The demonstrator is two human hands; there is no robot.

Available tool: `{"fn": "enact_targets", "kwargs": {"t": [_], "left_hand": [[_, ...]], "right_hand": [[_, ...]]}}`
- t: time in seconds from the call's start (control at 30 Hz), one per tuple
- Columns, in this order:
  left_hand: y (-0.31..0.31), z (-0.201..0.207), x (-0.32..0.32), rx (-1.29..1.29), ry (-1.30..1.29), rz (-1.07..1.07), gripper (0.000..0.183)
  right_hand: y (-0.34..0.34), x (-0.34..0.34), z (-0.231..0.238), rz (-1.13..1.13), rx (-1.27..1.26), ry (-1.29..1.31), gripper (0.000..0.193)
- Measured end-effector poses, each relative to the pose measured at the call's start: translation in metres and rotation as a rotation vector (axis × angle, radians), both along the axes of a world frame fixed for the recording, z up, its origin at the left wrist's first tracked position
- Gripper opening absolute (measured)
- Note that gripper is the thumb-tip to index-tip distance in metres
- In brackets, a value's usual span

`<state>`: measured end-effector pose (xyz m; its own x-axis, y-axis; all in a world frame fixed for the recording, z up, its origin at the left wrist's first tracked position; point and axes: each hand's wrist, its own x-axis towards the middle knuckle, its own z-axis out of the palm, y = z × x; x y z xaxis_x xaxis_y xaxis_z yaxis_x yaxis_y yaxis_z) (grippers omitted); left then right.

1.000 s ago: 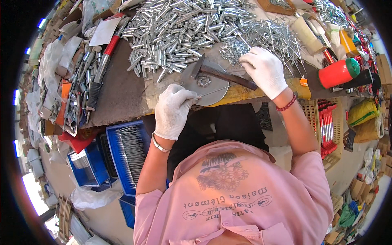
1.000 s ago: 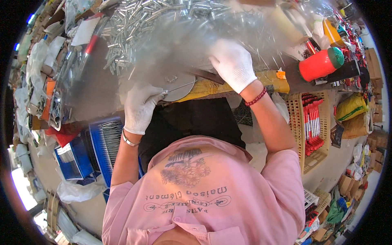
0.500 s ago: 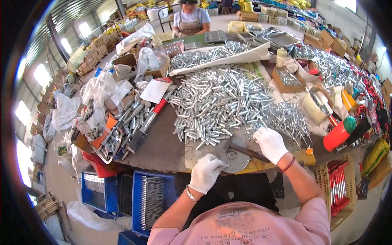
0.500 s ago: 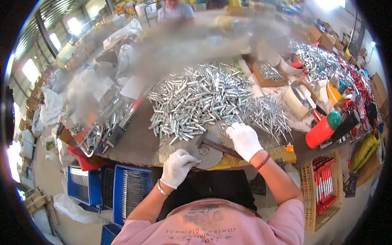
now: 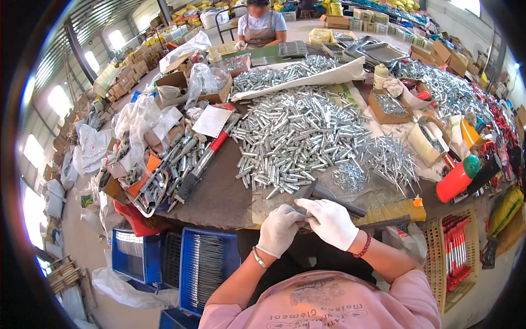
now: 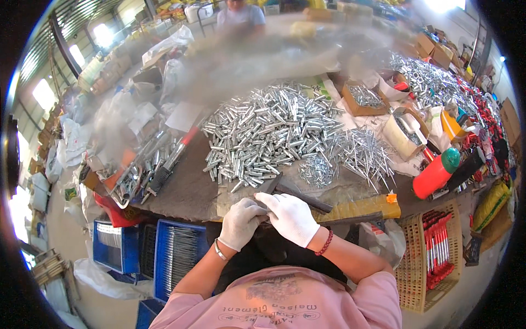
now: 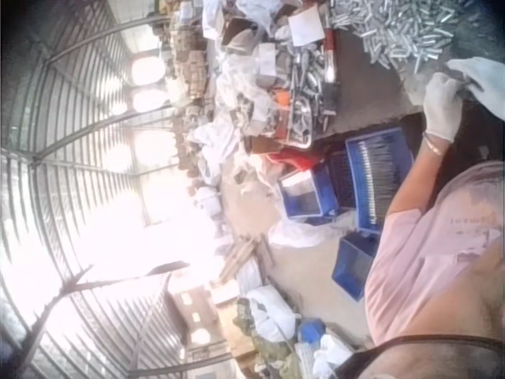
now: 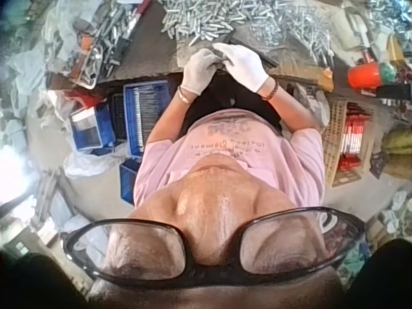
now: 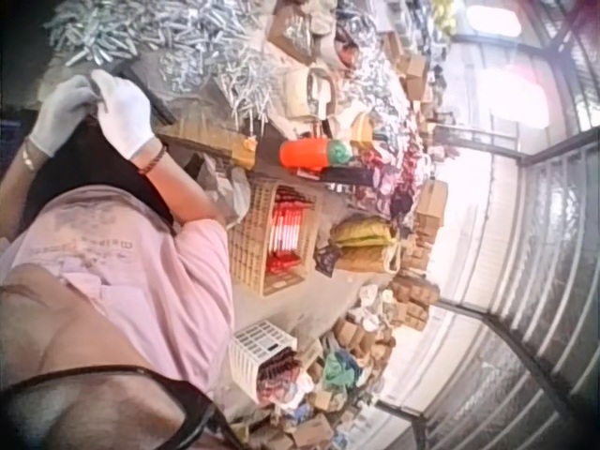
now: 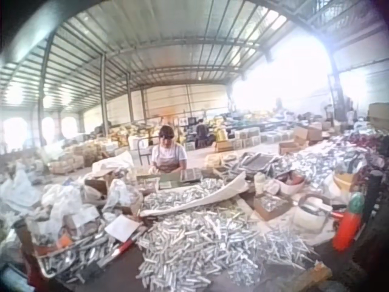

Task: Assembling metal fasteners into a hardware component using a hammer.

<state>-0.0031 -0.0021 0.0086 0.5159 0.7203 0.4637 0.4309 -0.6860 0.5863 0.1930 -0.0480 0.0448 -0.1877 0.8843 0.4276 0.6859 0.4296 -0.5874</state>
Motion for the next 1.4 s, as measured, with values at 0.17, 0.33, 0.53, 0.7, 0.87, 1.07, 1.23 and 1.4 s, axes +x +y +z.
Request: {"fn": "enact_targets", "kwargs": {"t": [0.17, 0.33, 0.53, 0.7, 0.87, 1.07, 1.23, 1.4], "left_hand": [[-0.002, 0.0, -0.001, 0.013, -0.009, -0.019, 0.018], [-0.002, -0.002, -0.002, 0.019, -0.038, -0.021, 0.019], [-0.001, -0.002, -0.002, 0.008, -0.02, -0.019, 0.016], [-0.004, 0.002, 0.0, -0.023, 0.026, 0.013, 0.013], [-0.002, 0.001, 0.002, -0.009, 0.023, 0.036, 0.012], [-0.002, 0.001, -0.001, -0.01, 0.005, -0.001, 0.018], [-0.004, 0.004, 0.0, -0.013, -0.004, 0.012, 0.017], [-0.001, -0.002, -0.001, 0.019, -0.006, 0.006, 0.013]], "right_hand": [[-0.004, 0.001, -0.008, -0.008, 0.023, -0.133, 0.046], [-0.002, -0.001, -0.002, -0.005, 0.054, -0.14, 0.043], [-0.003, -0.004, -0.008, 0.008, 0.04, -0.154, 0.042], [-0.004, -0.006, 0.0, 0.032, -0.003, -0.29, 0.049], [-0.006, -0.002, 0.0, 0.029, 0.041, -0.303, 0.053], [-0.008, 0.028, 0.012, -0.157, 0.092, -0.343, 0.041], [-0.003, 0.05, -0.011, -0.238, -0.011, -0.469, 0.035], [-0.001, 0.051, -0.008, -0.291, 0.005, -0.431, 0.037]]}}
